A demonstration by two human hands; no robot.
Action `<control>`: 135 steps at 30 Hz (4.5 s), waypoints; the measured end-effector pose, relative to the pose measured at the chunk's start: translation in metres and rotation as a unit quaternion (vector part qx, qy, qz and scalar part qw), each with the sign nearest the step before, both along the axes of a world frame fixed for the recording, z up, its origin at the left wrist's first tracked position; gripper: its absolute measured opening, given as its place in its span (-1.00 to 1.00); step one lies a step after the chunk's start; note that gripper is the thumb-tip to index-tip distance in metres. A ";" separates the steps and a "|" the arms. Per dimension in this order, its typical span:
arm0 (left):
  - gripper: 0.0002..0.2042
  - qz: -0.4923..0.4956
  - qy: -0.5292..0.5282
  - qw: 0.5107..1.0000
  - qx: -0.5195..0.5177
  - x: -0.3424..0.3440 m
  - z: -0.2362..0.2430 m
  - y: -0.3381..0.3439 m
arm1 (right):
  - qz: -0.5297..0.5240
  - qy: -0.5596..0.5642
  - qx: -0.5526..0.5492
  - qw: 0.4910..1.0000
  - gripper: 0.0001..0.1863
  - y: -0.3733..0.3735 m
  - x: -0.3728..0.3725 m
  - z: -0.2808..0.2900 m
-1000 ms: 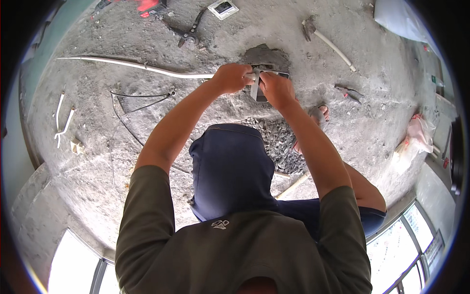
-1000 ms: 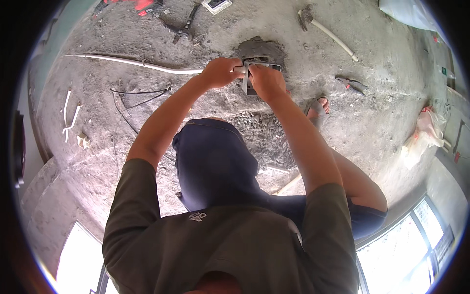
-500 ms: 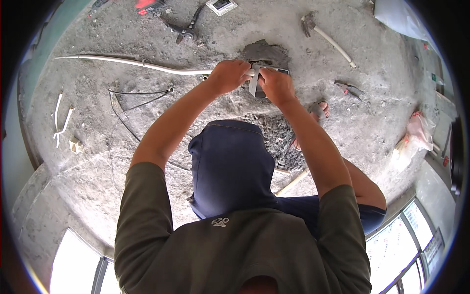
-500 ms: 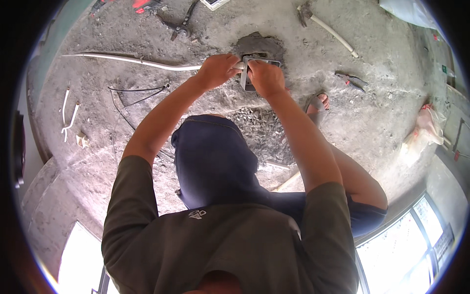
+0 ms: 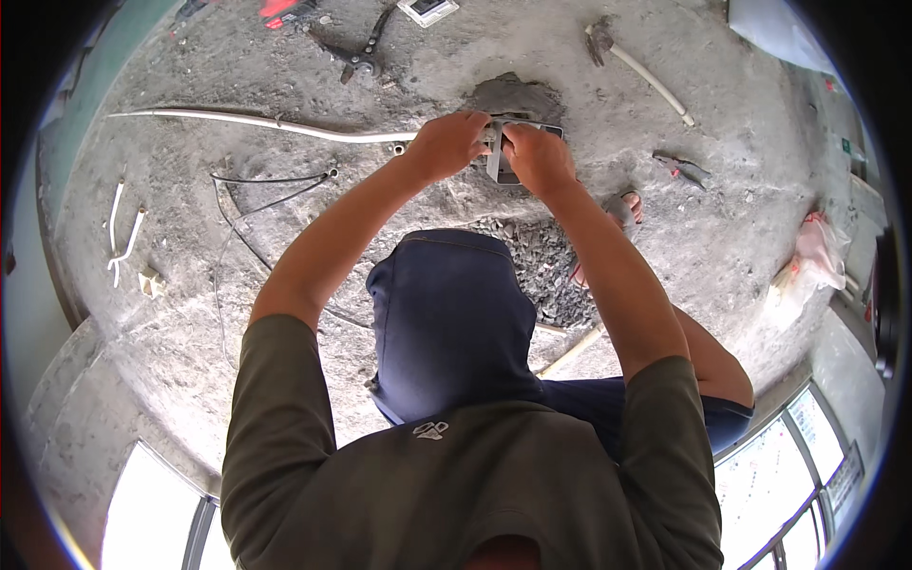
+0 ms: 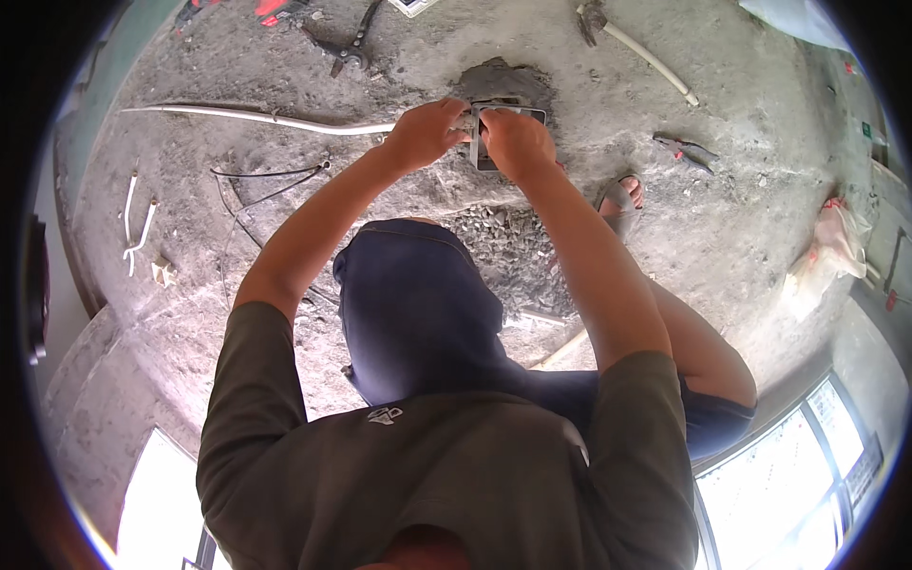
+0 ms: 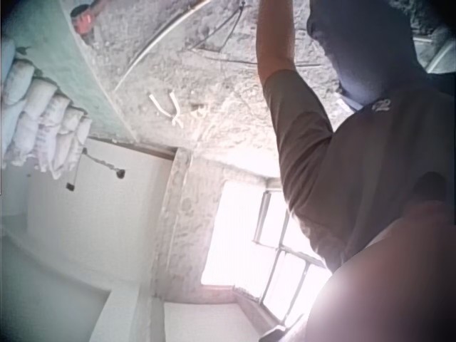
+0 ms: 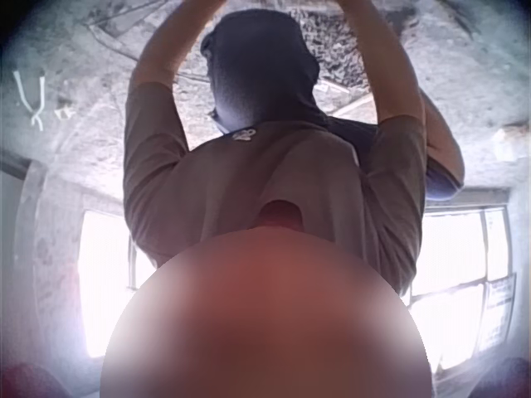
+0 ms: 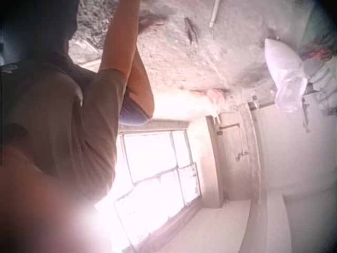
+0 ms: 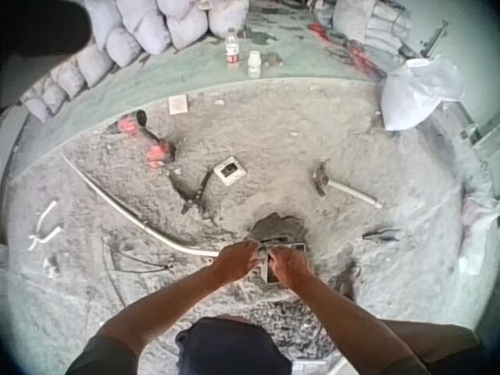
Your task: Connecting and organizing electrical wires into a wall-mounted junction box.
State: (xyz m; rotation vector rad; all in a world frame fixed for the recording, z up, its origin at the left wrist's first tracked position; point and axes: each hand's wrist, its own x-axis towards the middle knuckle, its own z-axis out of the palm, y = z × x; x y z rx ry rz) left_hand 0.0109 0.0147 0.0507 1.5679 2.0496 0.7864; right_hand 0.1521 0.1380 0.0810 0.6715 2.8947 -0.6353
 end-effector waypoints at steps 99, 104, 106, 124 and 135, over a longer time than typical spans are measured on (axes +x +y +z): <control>-0.68 -0.035 -0.122 0.981 -0.143 -0.010 0.002 0.014 | -0.080 0.033 -0.024 0.996 -0.90 -0.007 0.010 -0.006; -0.65 -0.017 -0.128 0.982 -0.135 -0.007 0.000 0.009 | -0.091 0.075 -0.102 0.988 -0.87 -0.007 0.013 -0.006; -0.65 -0.011 -0.146 0.981 -0.125 -0.005 0.001 0.005 | -0.114 -0.002 -0.115 0.987 -0.85 -0.011 0.010 -0.004; -0.67 -0.039 -0.131 0.987 -0.082 -0.005 -0.001 0.006 | -0.106 0.067 0.002 0.992 -0.89 -0.022 0.013 -0.010; -0.70 -0.050 -0.137 0.981 -0.130 -0.005 0.011 0.013 | -0.160 -0.008 -0.010 0.987 -0.85 -0.032 0.021 0.000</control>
